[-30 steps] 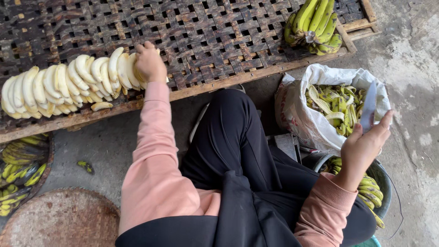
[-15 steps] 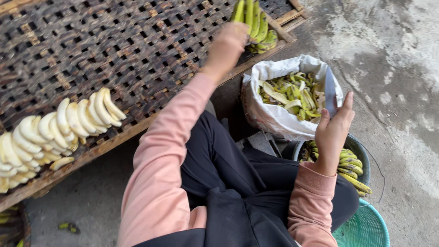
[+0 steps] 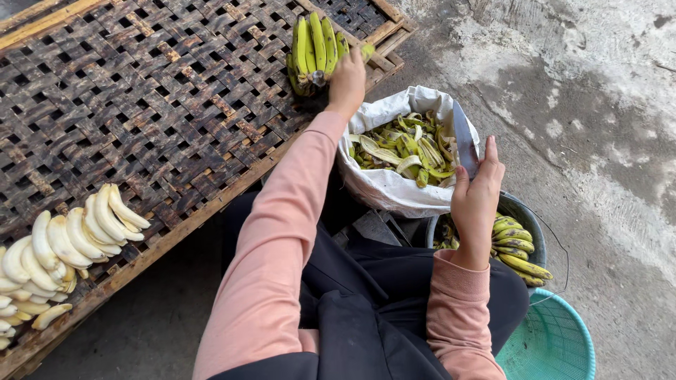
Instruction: The person sits on the ground and peels green bananas with a knife, dropping the peels into a white sack. Peeled bananas are placed in rows on a slatted wooden drying rack, and the person occasionally reaches into a bucket of unpeeled bananas for the next one.
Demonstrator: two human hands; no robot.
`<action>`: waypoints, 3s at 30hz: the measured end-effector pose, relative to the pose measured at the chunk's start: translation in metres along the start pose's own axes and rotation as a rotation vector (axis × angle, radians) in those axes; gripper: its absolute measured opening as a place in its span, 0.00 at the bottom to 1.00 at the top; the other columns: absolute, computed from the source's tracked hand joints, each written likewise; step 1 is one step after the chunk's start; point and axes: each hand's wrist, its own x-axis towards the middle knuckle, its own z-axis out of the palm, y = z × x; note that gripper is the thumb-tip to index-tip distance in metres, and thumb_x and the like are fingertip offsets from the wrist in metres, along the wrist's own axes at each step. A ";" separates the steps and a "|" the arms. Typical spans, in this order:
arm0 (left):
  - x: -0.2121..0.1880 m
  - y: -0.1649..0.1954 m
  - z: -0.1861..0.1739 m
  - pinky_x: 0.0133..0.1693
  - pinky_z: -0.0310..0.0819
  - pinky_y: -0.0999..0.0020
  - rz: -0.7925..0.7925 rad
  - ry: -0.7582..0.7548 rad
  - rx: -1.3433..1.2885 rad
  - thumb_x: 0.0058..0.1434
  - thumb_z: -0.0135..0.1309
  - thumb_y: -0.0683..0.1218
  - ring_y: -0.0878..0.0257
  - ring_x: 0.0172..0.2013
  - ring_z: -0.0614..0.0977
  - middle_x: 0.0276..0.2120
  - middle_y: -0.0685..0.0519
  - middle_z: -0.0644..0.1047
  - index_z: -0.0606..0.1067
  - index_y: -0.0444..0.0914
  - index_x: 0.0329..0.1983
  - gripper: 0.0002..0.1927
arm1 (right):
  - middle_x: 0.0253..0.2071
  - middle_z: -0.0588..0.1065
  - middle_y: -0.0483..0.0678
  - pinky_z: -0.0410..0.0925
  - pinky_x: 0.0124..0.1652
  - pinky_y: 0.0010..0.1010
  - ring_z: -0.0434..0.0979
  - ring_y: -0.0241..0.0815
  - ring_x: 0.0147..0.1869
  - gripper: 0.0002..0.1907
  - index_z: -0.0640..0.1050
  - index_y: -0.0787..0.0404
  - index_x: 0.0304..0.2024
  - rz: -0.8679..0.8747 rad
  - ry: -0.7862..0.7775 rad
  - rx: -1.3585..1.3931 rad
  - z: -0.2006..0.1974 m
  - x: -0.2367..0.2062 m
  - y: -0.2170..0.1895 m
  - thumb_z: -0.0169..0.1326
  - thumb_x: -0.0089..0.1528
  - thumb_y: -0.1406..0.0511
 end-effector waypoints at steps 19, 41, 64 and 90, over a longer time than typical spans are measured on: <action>-0.151 0.080 -0.074 0.39 0.80 0.70 -0.742 -0.966 -1.989 0.72 0.46 0.54 0.68 0.40 0.80 0.44 0.55 0.79 0.67 0.40 0.64 0.22 | 0.38 0.70 0.47 0.66 0.43 0.26 0.68 0.35 0.39 0.36 0.58 0.60 0.78 -0.028 -0.135 0.388 -0.007 -0.007 -0.041 0.55 0.69 0.69; -0.142 0.100 -0.144 0.62 0.73 0.54 0.333 0.265 -0.343 0.66 0.59 0.42 0.54 0.59 0.77 0.56 0.54 0.75 0.75 0.42 0.62 0.20 | 0.49 0.71 0.49 0.67 0.50 0.27 0.70 0.38 0.49 0.20 0.65 0.65 0.68 -0.080 -0.051 0.556 0.025 -0.026 -0.063 0.49 0.76 0.64; -0.126 0.036 -0.097 0.63 0.66 0.43 -0.564 0.105 -2.669 0.69 0.54 0.57 0.58 0.62 0.74 0.57 0.54 0.74 0.72 0.42 0.57 0.20 | 0.33 0.67 0.51 0.63 0.25 0.26 0.66 0.40 0.30 0.22 0.65 0.59 0.47 1.120 -0.257 1.748 0.097 -0.006 0.092 0.37 0.74 0.48; -0.165 0.089 -0.089 0.57 0.78 0.57 -0.697 -0.649 -2.414 0.71 0.49 0.59 0.60 0.56 0.80 0.56 0.51 0.78 0.72 0.40 0.66 0.27 | 0.26 0.72 0.42 0.60 0.21 0.21 0.65 0.30 0.22 0.11 0.75 0.65 0.44 0.489 -0.188 1.087 0.050 -0.010 0.000 0.52 0.72 0.61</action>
